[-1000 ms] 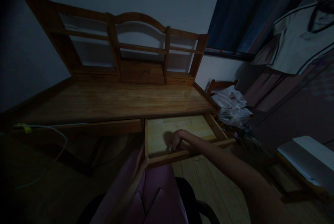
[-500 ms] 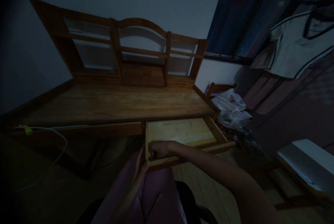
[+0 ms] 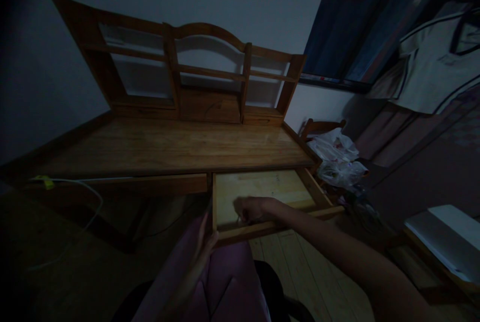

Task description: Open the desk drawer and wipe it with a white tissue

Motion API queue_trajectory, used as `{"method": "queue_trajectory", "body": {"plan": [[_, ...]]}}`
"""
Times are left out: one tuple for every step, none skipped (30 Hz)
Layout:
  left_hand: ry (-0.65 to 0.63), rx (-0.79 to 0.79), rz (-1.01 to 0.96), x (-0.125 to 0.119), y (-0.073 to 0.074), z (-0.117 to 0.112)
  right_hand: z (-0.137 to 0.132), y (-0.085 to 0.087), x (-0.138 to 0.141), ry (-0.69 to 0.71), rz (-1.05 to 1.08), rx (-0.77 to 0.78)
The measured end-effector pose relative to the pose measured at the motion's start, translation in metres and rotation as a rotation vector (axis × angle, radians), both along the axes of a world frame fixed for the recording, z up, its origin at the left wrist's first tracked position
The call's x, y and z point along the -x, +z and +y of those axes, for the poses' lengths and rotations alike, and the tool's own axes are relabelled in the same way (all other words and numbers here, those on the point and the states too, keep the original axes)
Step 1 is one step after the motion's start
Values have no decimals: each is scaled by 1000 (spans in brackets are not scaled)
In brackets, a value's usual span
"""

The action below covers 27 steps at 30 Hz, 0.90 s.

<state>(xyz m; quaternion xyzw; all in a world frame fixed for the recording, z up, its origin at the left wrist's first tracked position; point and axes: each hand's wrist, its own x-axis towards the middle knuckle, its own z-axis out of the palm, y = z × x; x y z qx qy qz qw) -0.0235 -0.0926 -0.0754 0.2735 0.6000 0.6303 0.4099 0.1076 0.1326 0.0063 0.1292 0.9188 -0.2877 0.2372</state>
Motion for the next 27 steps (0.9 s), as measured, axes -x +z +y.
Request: {"method": "queue_trajectory", "body": {"plan": [[-3,-8,-6,-1,0,0,2,-2,-7,-21,37,-8],[-12,-20,-19,-2,0,0,3,-4,-12,-40,76,-18],[-26,-33,-36,-3,0,0,4,-6,-15,-57,117,-31],[-39,-44,-58,-4,-1,1,5,-9,-16,-70,157,-46],[-51,-53,-81,-5,-2,1,6,-11,-15,-83,195,-63],[-59,-61,-102,-6,-4,1,8,-13,-11,-87,238,-84],[-62,-67,-117,-6,-7,2,9,-14,-5,-82,285,-107],[-61,-67,-124,-6,-8,2,11,-14,3,-70,331,-127],[-58,-65,-127,-6,-10,2,14,-14,13,-55,374,-155],[-56,-65,-126,-7,-10,2,18,-14,24,-43,410,-190],[-55,-65,-119,-7,-10,2,23,-14,36,-37,437,-229],[-54,-63,-106,-6,-8,1,27,-14,48,-41,451,-267],[-52,-59,-91,-6,-5,0,32,-14,59,-57,454,-302],[-50,-50,-77,-6,-1,-1,38,-15,70,-77,457,-337],[-48,-37,-65,-6,3,-2,43,-16,78,-99,458,-364],[-46,-21,-56,-6,8,-4,48,-17,85,-120,456,-381],[-44,-6,-51,-5,12,-5,52,-18,89,-138,451,-399],[-42,6,-51,-5,16,-6,57,-18,91,-154,442,-416],[-42,13,-51,-5,19,-6,61,-17,89,-170,429,-432],[-43,13,-50,-5,21,-6,65,-16,86,-186,413,-450],[-44,11,-50,-4,22,-6,69,-14,79,-204,395,-470],[-46,10,-51,-4,22,-6,73,-11,71,-223,376,-493],[-47,9,-52,-5,22,-6,78,-7,60,-244,357,-517],[-49,8,-56,-5,21,-6,82,-3,47,-265,337,-542],[-51,6,-61,-5,20,-6,86,2,33,-283,319,-565],[-55,-1,-65,-5,18,-5,89,8,17,-297,303,-588],[-59,-8,-65,-5,16,-5,91,14,0,-307,288,-609]]}}
